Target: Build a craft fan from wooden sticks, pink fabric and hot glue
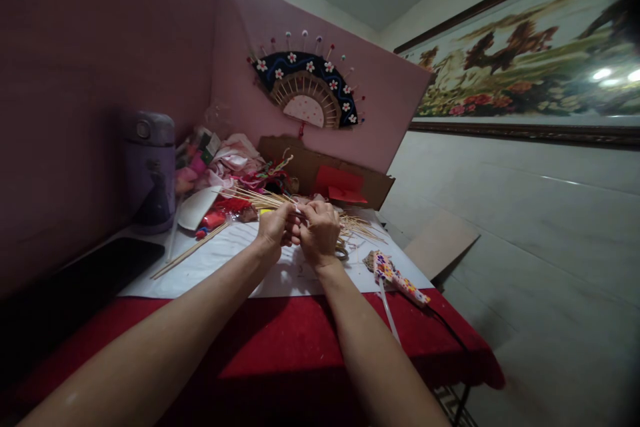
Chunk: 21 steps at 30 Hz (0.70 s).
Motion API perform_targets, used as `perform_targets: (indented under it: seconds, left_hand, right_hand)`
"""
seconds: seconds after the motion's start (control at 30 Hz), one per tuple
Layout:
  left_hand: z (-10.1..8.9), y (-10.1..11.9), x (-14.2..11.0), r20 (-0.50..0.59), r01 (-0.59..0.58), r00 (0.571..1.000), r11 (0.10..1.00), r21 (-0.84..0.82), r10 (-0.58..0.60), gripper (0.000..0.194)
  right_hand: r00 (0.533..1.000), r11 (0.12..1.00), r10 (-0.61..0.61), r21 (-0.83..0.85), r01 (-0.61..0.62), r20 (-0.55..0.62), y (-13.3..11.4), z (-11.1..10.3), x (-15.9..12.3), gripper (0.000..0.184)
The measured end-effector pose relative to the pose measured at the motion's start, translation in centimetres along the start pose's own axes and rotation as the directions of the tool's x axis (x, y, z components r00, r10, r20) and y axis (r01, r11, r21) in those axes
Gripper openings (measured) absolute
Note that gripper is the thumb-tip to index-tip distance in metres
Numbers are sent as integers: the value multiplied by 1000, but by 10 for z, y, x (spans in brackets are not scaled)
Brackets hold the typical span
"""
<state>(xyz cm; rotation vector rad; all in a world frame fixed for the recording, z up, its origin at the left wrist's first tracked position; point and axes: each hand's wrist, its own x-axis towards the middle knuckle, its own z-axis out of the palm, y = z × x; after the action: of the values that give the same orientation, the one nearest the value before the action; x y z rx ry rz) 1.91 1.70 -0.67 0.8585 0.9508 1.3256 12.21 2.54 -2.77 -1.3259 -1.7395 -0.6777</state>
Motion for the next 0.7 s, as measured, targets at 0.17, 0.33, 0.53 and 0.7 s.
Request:
perform_targets:
  seconds: [0.17,0.33,0.53,0.7]
  left_hand:
    - [2,1,-2,-10,8,1000,1000,2,-8,23]
    - [1,1,-2,-11,11,1000,1000,-2,-11,21]
    - [1,0,0,-6,10,1000,1000,-12,-10,20]
    - [1,-1,-1,-10,12,1000,1000,-9,-12,20]
  right_hand:
    - [1000,1000,3,4,-3,7,0,0,0,13]
    - [1000,1000,7,6,-7,20,0,0,0,13]
    - [1000,1000,8,12,-8,16,0,1,-1,14]
    - [1000,1000,5,3,-5,15,0,1,-1,12]
